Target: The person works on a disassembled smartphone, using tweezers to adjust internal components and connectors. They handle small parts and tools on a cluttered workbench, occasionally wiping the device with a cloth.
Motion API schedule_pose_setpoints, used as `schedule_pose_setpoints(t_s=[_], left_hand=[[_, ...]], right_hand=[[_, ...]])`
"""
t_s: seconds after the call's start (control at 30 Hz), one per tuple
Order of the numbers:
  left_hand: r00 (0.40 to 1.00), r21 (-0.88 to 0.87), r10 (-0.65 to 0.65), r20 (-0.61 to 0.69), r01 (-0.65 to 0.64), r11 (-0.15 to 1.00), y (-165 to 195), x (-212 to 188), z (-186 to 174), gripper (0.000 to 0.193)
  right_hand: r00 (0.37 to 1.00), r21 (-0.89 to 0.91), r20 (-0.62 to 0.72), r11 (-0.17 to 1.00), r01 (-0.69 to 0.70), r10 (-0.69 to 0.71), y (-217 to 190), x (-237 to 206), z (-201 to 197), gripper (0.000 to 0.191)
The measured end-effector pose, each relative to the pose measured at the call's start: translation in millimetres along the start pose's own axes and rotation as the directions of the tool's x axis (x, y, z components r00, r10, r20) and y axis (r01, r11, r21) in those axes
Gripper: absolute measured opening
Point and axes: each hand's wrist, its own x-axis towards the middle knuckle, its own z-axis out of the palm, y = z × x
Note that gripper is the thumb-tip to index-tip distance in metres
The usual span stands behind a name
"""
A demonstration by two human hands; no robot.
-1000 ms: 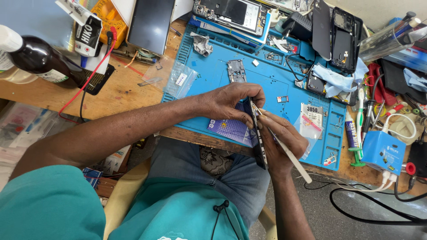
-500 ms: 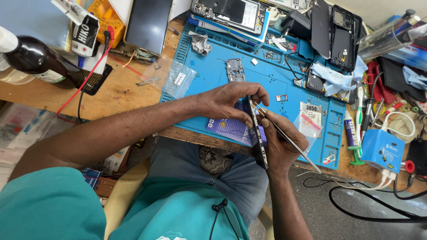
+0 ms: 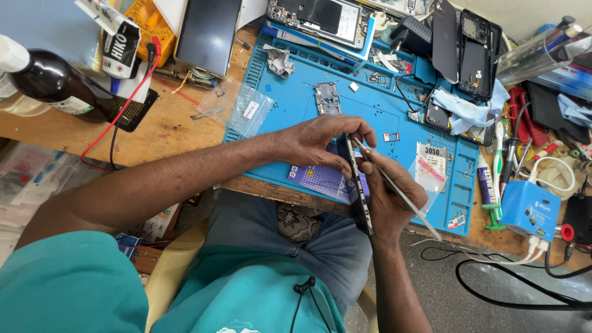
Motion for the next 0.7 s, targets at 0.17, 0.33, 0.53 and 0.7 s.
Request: schedule_pose_setpoints(t_s=[0.17,0.33,0.53,0.7], left_hand=[[0.999,-0.029,-0.054,-0.005,0.054,0.998,4,-1,1,0.079],[0.997,-0.074,-0.083,-0.003,0.082,0.994,7,0,0,0.084],[0.997,0.018,-0.054,-0.063,0.055,0.998,8,1,0,0.078],[0.979,-0.019,-0.172,-0.107,0.171,0.985,17,3,2,0.066]], right_hand=[[0.997,0.096,-0.047,0.994,-0.056,0.061,4,-9,-2,0.019],[0.989,0.224,-0.148,0.974,0.029,0.004,3,-12,-12,0.02],[0.989,-0.211,0.068,0.967,0.144,-0.132,-37,-38,-27,0.031],[0.997,-0.5,0.045,0.862,0.083,-0.069,-52,-52,-26,0.025]])
